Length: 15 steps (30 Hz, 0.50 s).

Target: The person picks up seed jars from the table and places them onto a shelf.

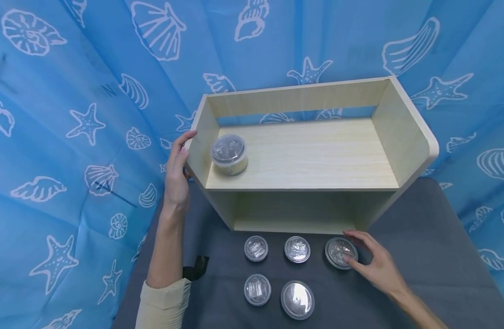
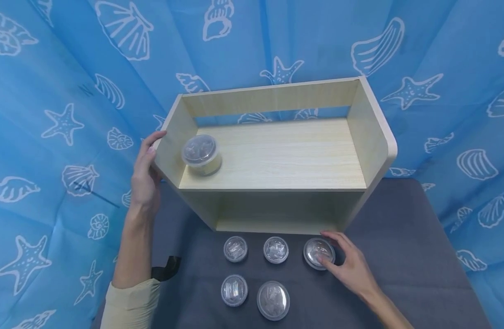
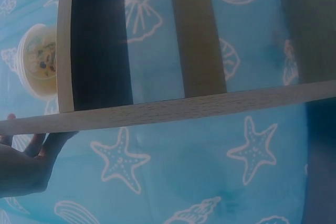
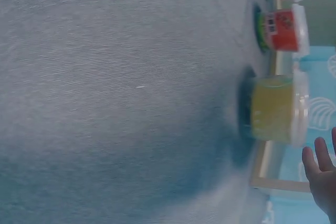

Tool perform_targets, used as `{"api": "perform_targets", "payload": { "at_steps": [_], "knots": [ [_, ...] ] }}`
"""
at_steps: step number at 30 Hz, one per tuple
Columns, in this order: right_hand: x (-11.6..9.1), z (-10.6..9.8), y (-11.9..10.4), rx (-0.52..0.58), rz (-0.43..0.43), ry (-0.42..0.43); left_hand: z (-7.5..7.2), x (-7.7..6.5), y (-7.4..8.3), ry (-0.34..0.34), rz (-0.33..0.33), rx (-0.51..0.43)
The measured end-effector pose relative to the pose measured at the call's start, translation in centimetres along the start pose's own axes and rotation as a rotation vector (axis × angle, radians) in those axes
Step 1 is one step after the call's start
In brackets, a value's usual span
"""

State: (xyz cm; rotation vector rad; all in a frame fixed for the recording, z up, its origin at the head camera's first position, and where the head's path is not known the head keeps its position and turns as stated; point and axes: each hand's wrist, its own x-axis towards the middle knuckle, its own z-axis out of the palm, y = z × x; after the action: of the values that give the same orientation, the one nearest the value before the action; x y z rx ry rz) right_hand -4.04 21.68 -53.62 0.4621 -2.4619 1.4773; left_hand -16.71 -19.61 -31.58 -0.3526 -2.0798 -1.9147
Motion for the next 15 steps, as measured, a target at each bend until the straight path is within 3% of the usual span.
{"api": "perform_targets", "payload": {
  "at_steps": [15],
  "knots": [
    [-1.1, 1.0, 2.2, -0.120, 0.064, -0.066, 0.0, -0.1, -0.1, 0.007, 0.009, 0.005]
  ]
}}
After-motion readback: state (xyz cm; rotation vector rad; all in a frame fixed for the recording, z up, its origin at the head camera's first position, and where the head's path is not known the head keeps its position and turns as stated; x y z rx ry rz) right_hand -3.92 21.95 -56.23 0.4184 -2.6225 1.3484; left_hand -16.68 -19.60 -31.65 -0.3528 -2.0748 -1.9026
